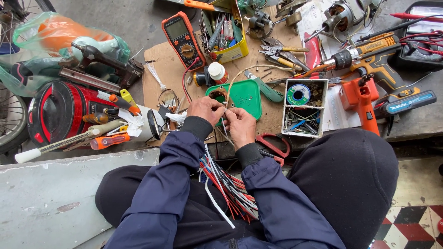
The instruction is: Connecting and securing multiple colored wires to an electric motor stator using hands and tools.
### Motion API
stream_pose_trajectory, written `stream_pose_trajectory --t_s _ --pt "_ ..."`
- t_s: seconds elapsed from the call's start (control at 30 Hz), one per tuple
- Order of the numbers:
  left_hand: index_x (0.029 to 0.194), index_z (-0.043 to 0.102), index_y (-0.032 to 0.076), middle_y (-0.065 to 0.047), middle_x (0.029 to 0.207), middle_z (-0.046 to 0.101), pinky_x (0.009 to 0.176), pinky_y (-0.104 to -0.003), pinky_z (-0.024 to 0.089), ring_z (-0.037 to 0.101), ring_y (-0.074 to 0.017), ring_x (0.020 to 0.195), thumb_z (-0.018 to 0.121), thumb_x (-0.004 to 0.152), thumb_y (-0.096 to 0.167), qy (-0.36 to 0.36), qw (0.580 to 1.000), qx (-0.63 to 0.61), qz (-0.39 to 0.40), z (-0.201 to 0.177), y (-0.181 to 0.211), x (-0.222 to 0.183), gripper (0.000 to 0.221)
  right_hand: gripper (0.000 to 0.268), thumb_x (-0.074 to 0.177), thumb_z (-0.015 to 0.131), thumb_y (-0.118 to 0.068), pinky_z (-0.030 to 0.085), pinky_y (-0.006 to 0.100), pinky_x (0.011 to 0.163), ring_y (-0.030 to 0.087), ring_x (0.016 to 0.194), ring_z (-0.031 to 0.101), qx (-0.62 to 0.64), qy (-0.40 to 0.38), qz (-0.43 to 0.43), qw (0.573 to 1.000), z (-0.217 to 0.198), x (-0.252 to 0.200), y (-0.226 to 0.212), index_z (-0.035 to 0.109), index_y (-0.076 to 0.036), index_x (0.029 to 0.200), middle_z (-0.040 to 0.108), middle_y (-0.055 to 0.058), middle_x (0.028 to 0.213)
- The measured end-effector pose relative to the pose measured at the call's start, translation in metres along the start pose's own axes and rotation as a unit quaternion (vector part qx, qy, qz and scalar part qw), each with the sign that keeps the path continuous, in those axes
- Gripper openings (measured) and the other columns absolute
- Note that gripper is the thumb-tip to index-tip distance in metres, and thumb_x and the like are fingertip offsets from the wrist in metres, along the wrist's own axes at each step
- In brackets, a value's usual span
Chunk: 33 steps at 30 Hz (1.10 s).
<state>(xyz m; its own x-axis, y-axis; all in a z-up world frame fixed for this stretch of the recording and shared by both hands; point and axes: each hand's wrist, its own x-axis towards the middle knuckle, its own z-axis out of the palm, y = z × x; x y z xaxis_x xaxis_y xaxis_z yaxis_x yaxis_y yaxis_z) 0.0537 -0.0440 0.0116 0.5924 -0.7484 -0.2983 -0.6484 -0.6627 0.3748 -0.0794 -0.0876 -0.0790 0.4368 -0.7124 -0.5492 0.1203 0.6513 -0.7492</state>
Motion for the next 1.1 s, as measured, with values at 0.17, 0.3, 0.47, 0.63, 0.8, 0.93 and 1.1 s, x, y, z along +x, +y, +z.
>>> stream_pose_trajectory --t_s 0.17,0.3,0.47,0.63,0.8,0.93,1.1 --pt "0.113 0.089 0.023 -0.010 0.099 0.082 0.088 -0.049 0.068 0.080 -0.0347 0.099 0.076 0.100 0.031 -0.004 0.999 0.037 0.022 -0.002 0.005 -0.001 0.020 0.012 0.100 0.076 -0.014 0.059 0.023 0.047 0.013 0.052 0.071 -0.107 -0.016 -0.044 0.993 -0.002 0.000 -0.013 0.082 -0.004 0.099 0.077 0.013 0.069" --pt "0.111 0.089 0.026 -0.008 0.098 0.083 0.086 -0.048 0.069 0.081 -0.0336 0.097 0.075 0.099 0.037 -0.011 0.997 0.076 0.029 0.004 0.000 0.005 0.021 0.013 0.100 0.076 -0.019 0.058 0.026 0.049 0.013 0.051 0.072 -0.165 -0.015 -0.068 0.984 -0.005 0.001 -0.012 0.084 -0.009 0.097 0.077 0.011 0.066" --pt "0.111 0.089 0.023 -0.010 0.094 0.082 0.084 -0.050 0.069 0.080 -0.0351 0.093 0.075 0.100 0.034 0.004 0.994 0.099 0.053 -0.001 0.010 -0.001 0.022 0.013 0.102 0.073 -0.014 0.064 0.028 0.057 0.016 0.062 0.076 -0.140 -0.016 -0.078 0.987 -0.007 -0.004 -0.015 0.084 -0.006 0.102 0.080 0.015 0.075" --pt "0.114 0.089 0.021 -0.013 0.096 0.081 0.086 -0.052 0.067 0.079 -0.0380 0.094 0.075 0.100 0.034 0.021 0.996 0.067 0.056 0.004 0.004 -0.005 0.024 0.012 0.102 0.073 -0.008 0.068 0.030 0.062 0.018 0.073 0.080 -0.151 -0.015 -0.108 0.982 -0.012 -0.010 -0.021 0.083 -0.003 0.108 0.082 0.016 0.085" --pt "0.114 0.089 0.023 -0.014 0.097 0.080 0.086 -0.053 0.067 0.078 -0.0396 0.094 0.074 0.100 0.037 0.037 0.997 0.045 0.059 0.009 -0.002 -0.006 0.024 0.010 0.102 0.077 -0.015 0.067 0.041 0.074 0.023 0.084 0.081 -0.254 -0.020 -0.161 0.953 -0.013 -0.017 -0.023 0.084 -0.015 0.108 0.083 0.011 0.086" --pt "0.115 0.088 0.026 -0.009 0.099 0.080 0.088 -0.052 0.067 0.078 -0.0382 0.097 0.074 0.099 0.041 0.047 0.996 0.038 0.060 0.017 -0.011 -0.003 0.026 0.008 0.102 0.078 -0.016 0.065 0.045 0.080 0.031 0.094 0.081 -0.295 -0.013 -0.221 0.930 -0.012 -0.017 -0.022 0.081 -0.019 0.110 0.082 0.009 0.096" --pt "0.113 0.089 0.027 -0.009 0.100 0.081 0.088 -0.051 0.067 0.079 -0.0378 0.097 0.072 0.099 0.040 0.053 0.995 0.055 0.068 0.018 -0.014 -0.002 0.025 0.009 0.104 0.076 -0.015 0.065 0.046 0.083 0.031 0.096 0.080 -0.304 -0.014 -0.261 0.916 -0.010 -0.020 -0.024 0.078 -0.018 0.112 0.081 0.008 0.099"
